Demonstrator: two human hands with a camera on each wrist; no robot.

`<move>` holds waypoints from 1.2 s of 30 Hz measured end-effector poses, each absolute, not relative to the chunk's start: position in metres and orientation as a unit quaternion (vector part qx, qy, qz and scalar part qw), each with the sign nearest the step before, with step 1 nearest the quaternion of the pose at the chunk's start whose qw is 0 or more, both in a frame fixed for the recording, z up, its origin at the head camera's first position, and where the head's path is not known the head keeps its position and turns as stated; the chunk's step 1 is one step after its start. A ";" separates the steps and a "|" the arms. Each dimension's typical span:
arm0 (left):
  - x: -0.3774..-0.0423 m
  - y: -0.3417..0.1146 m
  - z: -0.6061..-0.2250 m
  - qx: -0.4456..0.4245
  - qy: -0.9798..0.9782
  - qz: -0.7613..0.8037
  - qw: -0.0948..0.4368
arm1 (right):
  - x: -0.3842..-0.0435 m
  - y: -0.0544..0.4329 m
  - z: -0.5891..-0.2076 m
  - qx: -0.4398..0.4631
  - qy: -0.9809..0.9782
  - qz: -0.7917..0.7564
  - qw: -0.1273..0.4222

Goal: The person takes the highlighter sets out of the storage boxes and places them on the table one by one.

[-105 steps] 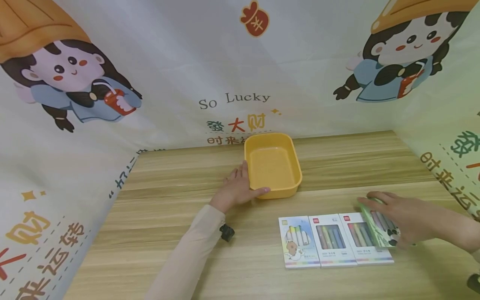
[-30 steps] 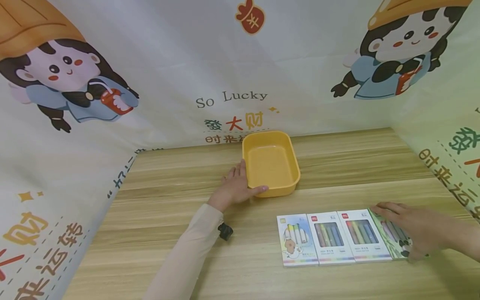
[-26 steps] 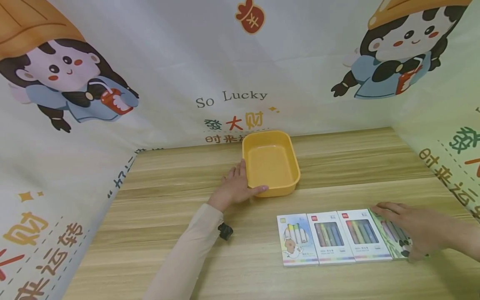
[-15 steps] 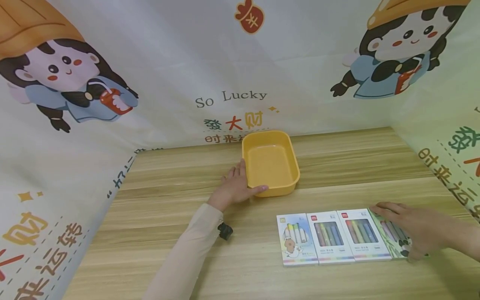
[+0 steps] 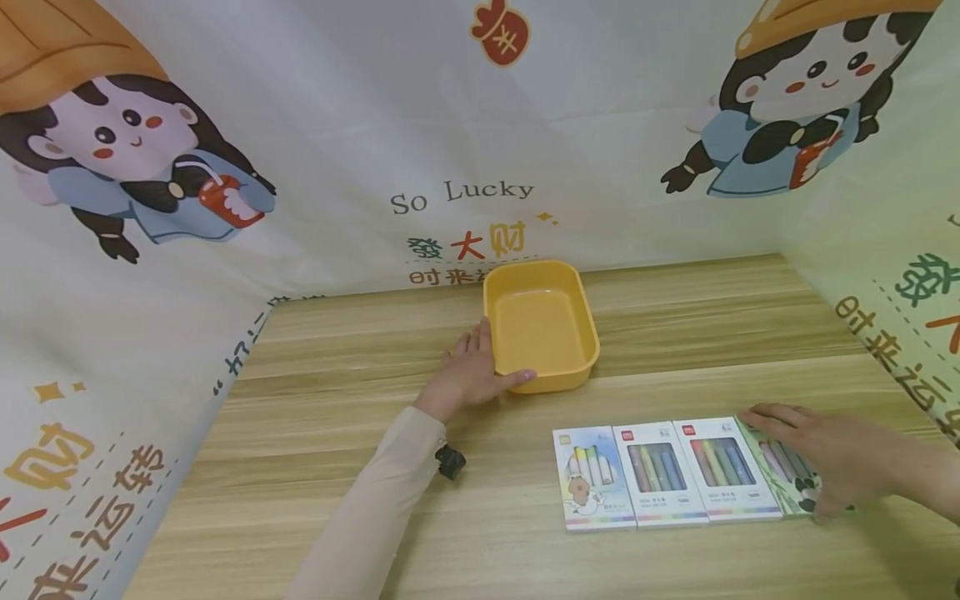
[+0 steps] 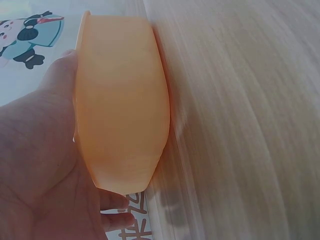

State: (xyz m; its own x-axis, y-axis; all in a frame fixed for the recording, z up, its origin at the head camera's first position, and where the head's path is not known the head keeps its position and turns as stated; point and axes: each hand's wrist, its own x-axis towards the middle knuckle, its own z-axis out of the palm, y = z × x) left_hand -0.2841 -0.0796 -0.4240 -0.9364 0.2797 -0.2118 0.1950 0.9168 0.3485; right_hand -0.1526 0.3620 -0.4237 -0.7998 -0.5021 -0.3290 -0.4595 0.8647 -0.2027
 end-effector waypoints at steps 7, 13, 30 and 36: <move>-0.285 -0.079 -0.425 0.118 0.971 0.164 0.129 | -0.153 0.362 -0.423 -0.256 0.947 -0.046 0.189; -0.284 -0.080 -0.424 0.118 0.971 0.167 0.126 | -0.154 0.363 -0.425 -0.265 0.948 -0.019 0.173; -0.283 -0.081 -0.423 0.122 0.969 0.166 0.133 | -0.153 0.362 -0.425 -0.270 0.947 -0.024 0.172; -0.283 -0.081 -0.424 0.123 0.969 0.167 0.131 | -0.154 0.360 -0.420 -0.279 0.949 -0.034 0.145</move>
